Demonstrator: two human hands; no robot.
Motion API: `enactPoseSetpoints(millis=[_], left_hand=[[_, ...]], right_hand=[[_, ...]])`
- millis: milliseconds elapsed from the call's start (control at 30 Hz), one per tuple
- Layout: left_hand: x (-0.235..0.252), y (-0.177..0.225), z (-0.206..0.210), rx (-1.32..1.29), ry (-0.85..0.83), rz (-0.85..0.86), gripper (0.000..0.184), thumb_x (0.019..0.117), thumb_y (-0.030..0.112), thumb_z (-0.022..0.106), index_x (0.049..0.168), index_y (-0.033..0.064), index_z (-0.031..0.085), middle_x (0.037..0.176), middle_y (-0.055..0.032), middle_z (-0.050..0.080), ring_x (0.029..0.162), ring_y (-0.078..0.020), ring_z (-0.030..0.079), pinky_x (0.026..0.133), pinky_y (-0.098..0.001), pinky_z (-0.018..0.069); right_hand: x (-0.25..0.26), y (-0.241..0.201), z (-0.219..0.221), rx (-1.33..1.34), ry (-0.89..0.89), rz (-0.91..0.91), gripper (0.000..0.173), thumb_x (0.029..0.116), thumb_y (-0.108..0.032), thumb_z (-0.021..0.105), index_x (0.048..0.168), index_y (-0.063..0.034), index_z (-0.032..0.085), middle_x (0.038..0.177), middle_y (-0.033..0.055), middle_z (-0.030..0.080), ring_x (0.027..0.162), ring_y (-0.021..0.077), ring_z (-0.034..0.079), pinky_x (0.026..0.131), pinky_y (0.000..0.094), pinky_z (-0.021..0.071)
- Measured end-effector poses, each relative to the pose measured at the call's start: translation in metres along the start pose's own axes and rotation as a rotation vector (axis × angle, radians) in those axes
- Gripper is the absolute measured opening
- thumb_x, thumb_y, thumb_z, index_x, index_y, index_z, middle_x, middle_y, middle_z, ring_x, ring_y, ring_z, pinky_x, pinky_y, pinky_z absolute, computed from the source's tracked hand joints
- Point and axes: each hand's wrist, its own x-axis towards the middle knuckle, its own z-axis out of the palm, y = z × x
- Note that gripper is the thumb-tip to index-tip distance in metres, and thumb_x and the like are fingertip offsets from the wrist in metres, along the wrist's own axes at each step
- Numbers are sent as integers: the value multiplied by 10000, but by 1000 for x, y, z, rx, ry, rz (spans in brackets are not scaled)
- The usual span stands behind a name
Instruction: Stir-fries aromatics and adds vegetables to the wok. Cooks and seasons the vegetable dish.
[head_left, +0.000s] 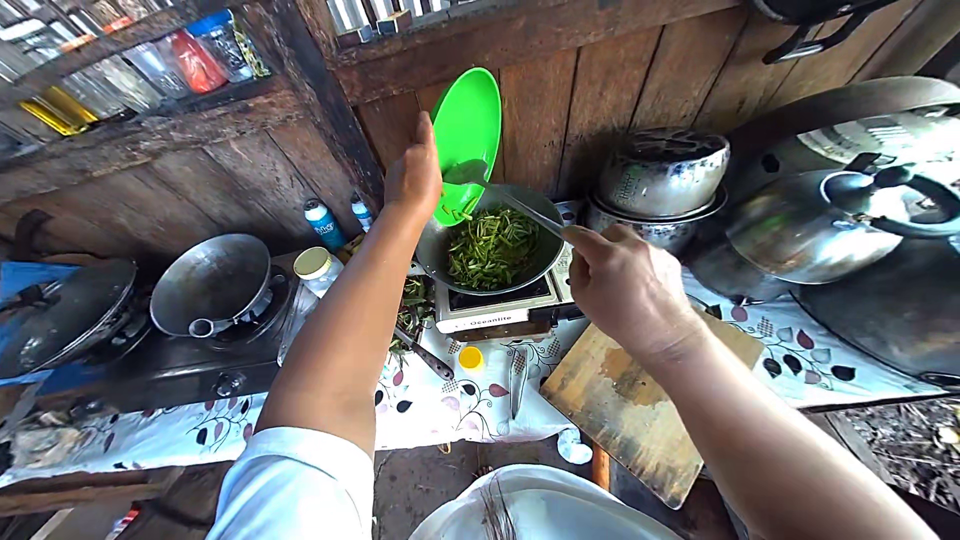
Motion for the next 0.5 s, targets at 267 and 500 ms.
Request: enactPoseSetpoints(millis=[267, 500], left_hand=[[1, -8, -2, 22, 25, -55, 615, 1080, 37, 361, 1647, 70, 124, 1168, -266, 689, 1090, -438, 696, 908, -577, 545], [-13, 6, -5, 24, 7, -3, 621, 1078, 36, 383, 1651, 85, 149, 1211, -257, 679, 1107, -432, 690, 922, -574, 542]], right_hand=[[-6, 11, 6, -70, -116, 30, 294, 985, -31, 552, 1211, -61, 737, 905, 250, 673, 770, 446, 691, 586, 570, 533], [0, 10, 22, -65, -172, 88, 310, 1000, -51, 553, 1267, -63, 710, 1003, 281, 675, 845, 473, 694, 642, 598, 545]])
